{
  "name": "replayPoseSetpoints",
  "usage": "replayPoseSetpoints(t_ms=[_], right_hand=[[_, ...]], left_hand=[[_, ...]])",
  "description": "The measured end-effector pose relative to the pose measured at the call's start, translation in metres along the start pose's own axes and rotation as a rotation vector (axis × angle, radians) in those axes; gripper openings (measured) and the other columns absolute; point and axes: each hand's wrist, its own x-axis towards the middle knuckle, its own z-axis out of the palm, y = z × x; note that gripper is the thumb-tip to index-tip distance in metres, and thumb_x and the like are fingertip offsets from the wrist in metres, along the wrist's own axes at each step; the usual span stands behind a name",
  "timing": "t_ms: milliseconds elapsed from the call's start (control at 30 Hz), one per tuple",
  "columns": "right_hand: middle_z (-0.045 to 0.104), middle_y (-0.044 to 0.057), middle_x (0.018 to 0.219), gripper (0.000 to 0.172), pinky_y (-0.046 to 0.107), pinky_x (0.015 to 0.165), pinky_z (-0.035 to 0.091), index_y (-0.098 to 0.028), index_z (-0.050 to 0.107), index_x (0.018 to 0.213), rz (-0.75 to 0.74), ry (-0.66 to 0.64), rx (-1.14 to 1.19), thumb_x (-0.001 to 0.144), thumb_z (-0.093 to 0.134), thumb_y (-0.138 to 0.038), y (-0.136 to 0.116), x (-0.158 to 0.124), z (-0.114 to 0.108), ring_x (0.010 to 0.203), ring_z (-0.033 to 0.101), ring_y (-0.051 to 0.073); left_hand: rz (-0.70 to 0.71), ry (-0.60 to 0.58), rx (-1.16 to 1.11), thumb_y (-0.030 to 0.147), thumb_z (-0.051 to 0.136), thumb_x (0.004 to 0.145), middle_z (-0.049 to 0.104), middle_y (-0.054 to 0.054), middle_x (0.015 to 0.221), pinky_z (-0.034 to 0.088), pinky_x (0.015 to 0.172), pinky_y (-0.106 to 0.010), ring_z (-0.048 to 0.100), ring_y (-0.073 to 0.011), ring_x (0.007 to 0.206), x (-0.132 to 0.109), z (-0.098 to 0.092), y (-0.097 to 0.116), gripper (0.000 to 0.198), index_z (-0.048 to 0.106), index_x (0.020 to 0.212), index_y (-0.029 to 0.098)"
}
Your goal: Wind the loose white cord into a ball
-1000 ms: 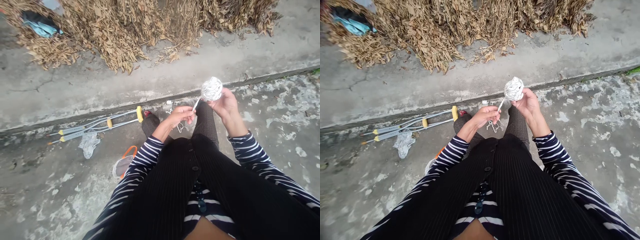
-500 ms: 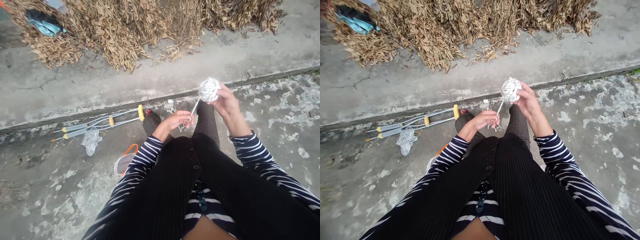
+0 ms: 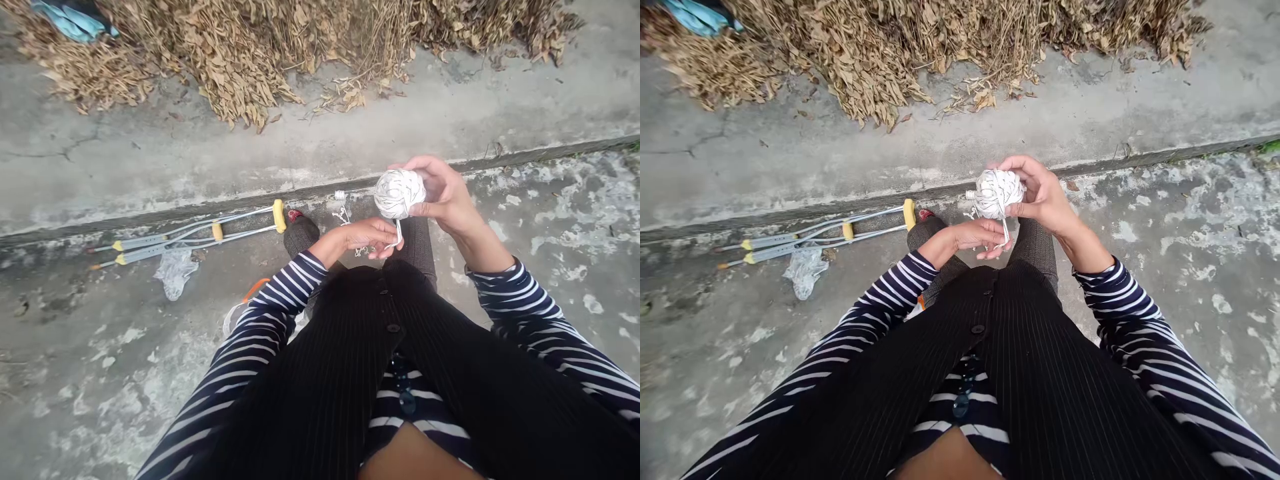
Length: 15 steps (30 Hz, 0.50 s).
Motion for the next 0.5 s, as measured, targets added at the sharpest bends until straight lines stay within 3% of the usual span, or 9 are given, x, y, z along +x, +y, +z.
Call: replayPoseSetpoints(t_ms=[167, 300, 400, 500], right_hand=[[0.063, 0.008, 0.131, 0.067, 0.043, 0.113, 0.053, -0.022, 0.061, 0.111, -0.06, -0.041, -0.171, 0.061, 0.096, -0.049, 0.004, 0.002, -0.008, 0.127, 0.06, 0.025], [0.062, 0.009, 0.134, 0.07, 0.045, 0.113, 0.053, -0.022, 0.06, 0.113, -0.104, -0.017, -0.22, 0.062, 0.094, -0.056, 0.008, 0.007, -0.008, 0.128, 0.06, 0.026], [0.059, 0.01, 0.139, 0.079, 0.049, 0.114, 0.053, -0.024, 0.058, 0.118, -0.127, 0.053, -0.26, 0.061, 0.091, -0.067, 0.012, 0.011, -0.01, 0.133, 0.057, 0.029], [0.056, 0.01, 0.143, 0.084, 0.053, 0.116, 0.051, -0.027, 0.057, 0.123, -0.163, 0.118, -0.342, 0.061, 0.088, -0.074, 0.012, 0.013, -0.016, 0.139, 0.053, 0.032]], left_hand=[[0.014, -0.053, 0.032, 0.056, 0.082, 0.081, 0.068, -0.005, 0.059, 0.041, 0.04, -0.019, 0.055, -0.0096, 0.04, -0.012, 0.015, 0.019, 0.048, 0.069, 0.091, 0.012], [0.006, -0.061, 0.003, 0.054, 0.083, 0.081, 0.068, -0.005, 0.058, 0.04, 0.041, -0.02, 0.055, -0.0098, 0.039, -0.008, 0.02, 0.005, 0.047, 0.069, 0.092, 0.011], [0.083, 0.095, -0.063, 0.058, 0.08, 0.082, 0.067, -0.003, 0.058, 0.041, 0.045, -0.02, 0.054, -0.0086, 0.04, 0.0, 0.012, -0.02, 0.051, 0.068, 0.095, 0.011], [0.093, 0.315, -0.073, 0.064, 0.076, 0.084, 0.07, -0.005, 0.066, 0.046, 0.05, -0.021, 0.059, -0.0097, 0.046, 0.001, -0.012, -0.049, 0.056, 0.068, 0.098, 0.01]])
